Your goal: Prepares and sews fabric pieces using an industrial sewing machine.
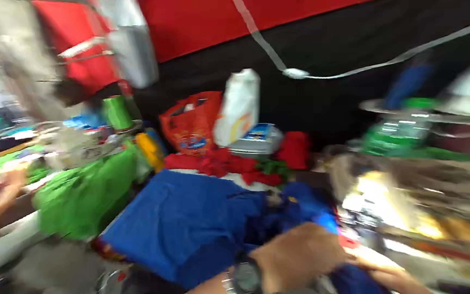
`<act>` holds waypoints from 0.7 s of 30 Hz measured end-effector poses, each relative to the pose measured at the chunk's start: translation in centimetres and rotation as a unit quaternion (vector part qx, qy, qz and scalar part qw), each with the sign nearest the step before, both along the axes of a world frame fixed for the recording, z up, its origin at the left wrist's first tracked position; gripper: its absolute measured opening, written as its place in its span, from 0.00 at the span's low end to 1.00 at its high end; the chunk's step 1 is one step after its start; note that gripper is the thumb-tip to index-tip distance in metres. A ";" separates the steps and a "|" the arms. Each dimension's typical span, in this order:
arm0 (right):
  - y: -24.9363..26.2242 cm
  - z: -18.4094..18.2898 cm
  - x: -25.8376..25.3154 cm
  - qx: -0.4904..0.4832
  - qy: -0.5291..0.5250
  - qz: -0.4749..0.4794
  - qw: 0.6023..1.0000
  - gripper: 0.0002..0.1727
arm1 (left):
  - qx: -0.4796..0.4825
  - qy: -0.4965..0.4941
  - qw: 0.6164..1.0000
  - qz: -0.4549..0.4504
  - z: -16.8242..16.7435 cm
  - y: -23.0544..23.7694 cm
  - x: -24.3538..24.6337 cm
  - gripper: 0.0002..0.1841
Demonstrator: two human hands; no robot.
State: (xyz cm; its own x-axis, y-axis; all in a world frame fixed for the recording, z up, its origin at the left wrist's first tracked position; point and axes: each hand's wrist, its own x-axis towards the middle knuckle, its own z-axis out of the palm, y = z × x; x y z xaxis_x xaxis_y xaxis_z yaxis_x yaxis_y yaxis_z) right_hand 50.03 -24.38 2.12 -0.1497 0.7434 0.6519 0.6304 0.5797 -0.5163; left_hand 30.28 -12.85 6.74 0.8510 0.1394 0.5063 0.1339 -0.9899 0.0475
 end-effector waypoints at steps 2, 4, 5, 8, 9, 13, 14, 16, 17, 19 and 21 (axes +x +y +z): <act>0.7 -1.2 1.2 0.034 -0.010 0.016 0.999 0.07 | -0.008 0.011 1.000 0.010 -0.9 0.2 0.7 0.12; 1.0 -1.9 1.5 0.074 -0.031 -0.003 0.997 0.07 | 0.010 0.007 1.000 0.017 -1.9 0.5 1.1 0.18; 1.1 -2.2 1.6 0.095 -0.032 -0.006 0.995 0.07 | 0.024 -0.001 1.000 0.018 -2.2 0.6 1.2 0.20; 1.2 -2.3 2.0 0.139 0.004 0.013 0.990 0.07 | 0.040 -0.004 0.999 0.011 -2.2 0.3 1.5 0.20; 1.0 -2.0 2.1 0.151 0.016 0.020 0.988 0.06 | 0.037 -0.004 0.999 0.008 -2.1 0.1 1.6 0.20; -0.2 -2.5 2.0 0.162 -0.024 0.008 0.986 0.08 | 0.020 -0.008 1.000 0.017 -2.0 -0.7 1.5 0.20; -0.4 -3.2 1.6 0.165 -0.044 -0.005 0.985 0.10 | 0.009 0.006 1.000 0.023 -2.0 -0.9 1.3 0.21; -0.8 -4.3 1.0 0.173 -0.073 -0.037 0.981 0.10 | 0.006 0.029 0.999 0.033 -2.2 -1.0 1.0 0.22; -1.1 -4.6 0.7 0.174 -0.083 -0.051 0.980 0.10 | 0.010 0.036 0.999 0.033 -2.4 -1.0 0.9 0.22; -1.2 -5.0 0.4 0.179 -0.089 -0.079 0.977 0.09 | 0.020 0.043 0.998 0.028 -2.5 -0.7 0.8 0.21; -1.1 -5.1 0.2 0.183 -0.087 -0.103 0.974 0.09 | 0.012 0.045 0.999 0.025 -2.2 -0.4 0.9 0.19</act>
